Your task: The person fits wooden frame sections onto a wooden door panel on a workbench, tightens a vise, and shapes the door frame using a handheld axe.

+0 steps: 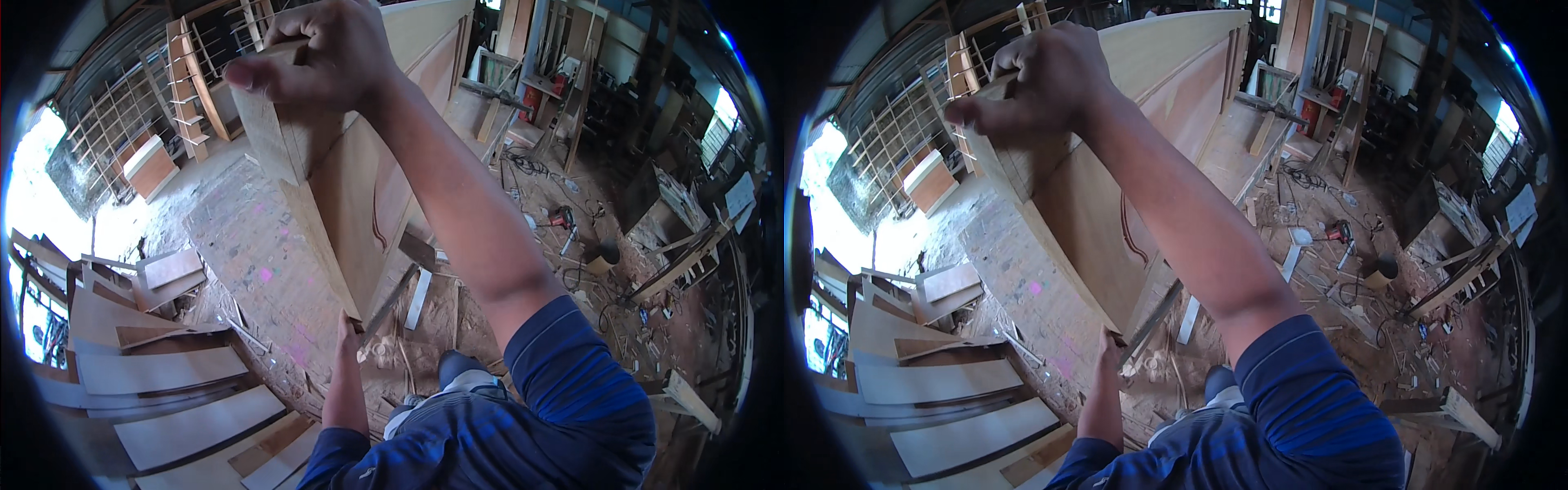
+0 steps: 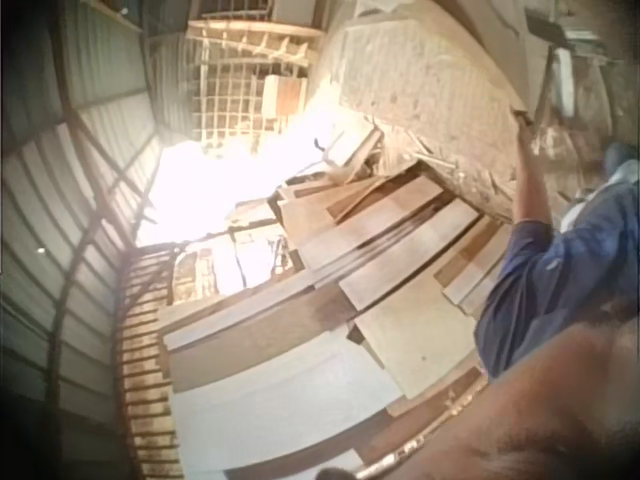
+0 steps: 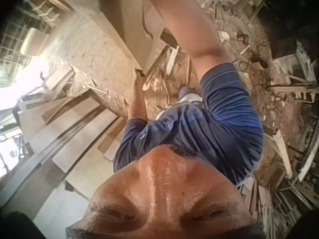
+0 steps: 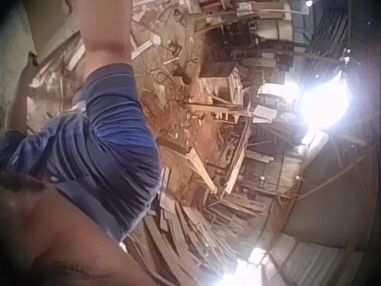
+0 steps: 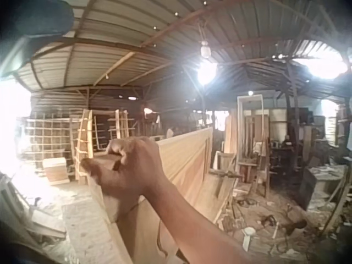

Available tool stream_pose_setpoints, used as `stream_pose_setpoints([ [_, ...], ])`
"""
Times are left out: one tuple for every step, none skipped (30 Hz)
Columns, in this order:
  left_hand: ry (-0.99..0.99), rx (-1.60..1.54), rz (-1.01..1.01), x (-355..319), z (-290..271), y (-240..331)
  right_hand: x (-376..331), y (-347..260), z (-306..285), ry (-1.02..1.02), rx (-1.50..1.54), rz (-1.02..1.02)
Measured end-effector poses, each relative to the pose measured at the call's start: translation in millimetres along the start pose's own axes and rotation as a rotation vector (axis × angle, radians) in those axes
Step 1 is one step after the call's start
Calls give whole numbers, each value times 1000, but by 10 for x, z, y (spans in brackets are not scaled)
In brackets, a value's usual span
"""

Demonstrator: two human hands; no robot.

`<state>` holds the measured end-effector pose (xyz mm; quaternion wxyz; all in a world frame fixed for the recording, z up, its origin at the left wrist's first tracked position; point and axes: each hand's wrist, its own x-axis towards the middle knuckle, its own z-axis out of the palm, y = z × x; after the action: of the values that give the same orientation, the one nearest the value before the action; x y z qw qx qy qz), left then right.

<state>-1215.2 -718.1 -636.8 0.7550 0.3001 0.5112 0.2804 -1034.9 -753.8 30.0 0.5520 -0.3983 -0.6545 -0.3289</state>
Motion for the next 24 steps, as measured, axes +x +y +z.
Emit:
stream_pose_setpoints([
  [-84,4,25,-52,42,51,-8,27,9,5,-10,4],
  [-23,122,216,-186,69,103,-24,31,56,-40,-42,14],
  [2,181,279,-305,130,274,-34,59,56,-81,-78,19],
  [-57,143,359,-481,221,491,-48,53,126,71,-105,-20],
  [-81,104,551,-699,334,743,-60,77,127,80,-120,-18],
  [-75,44,635,-941,457,1066,-75,79,176,94,-97,-52],
  [-153,48,858,-1225,612,1421,-84,100,176,106,-72,-85],
  [-259,85,1050,-1565,714,1828,-79,107,205,183,-44,-112],
  [-425,91,1150,-1872,857,2308,-77,119,202,189,-54,-101],
  [-440,212,1371,-2186,1040,2748,-68,126,206,202,7,-120],
  [-351,195,1588,-2466,1244,3156,-65,123,202,215,66,-140],
  [-384,148,1728,-2712,1443,3541,-63,115,198,230,122,-164],
  [-370,83,1910,-2887,1665,3903,-60,95,205,238,100,-166],
  [-398,143,2099,-3025,1846,4238,-71,72,214,260,175,-170],
  [-375,164,2201,-3147,1971,4480,-90,39,236,276,251,-172],
  [-405,166,2240,-3250,2041,4615,-139,-5,257,280,225,-166],
  [-559,255,2199,-3313,2104,4734,-219,-56,273,270,262,-13],
  [-683,342,2117,-3343,2150,4793,-281,-90,299,281,315,105],
  [-743,333,2147,-3348,2183,4851,-326,-104,337,273,274,142],
  [-778,302,2124,-3352,2180,4848,-375,-113,379,359,255,20],
  [-854,263,2152,-3335,2187,4878,-451,-117,368,341,232,-68],
  [-875,238,2105,-3317,2185,4892,-523,-115,373,281,187,-50],
  [-923,207,2094,-3301,2186,4916,-614,-112,342,266,176,-17],
  [-976,188,2077,-3288,2194,4937,-711,-100,310,175,93,-2],
])
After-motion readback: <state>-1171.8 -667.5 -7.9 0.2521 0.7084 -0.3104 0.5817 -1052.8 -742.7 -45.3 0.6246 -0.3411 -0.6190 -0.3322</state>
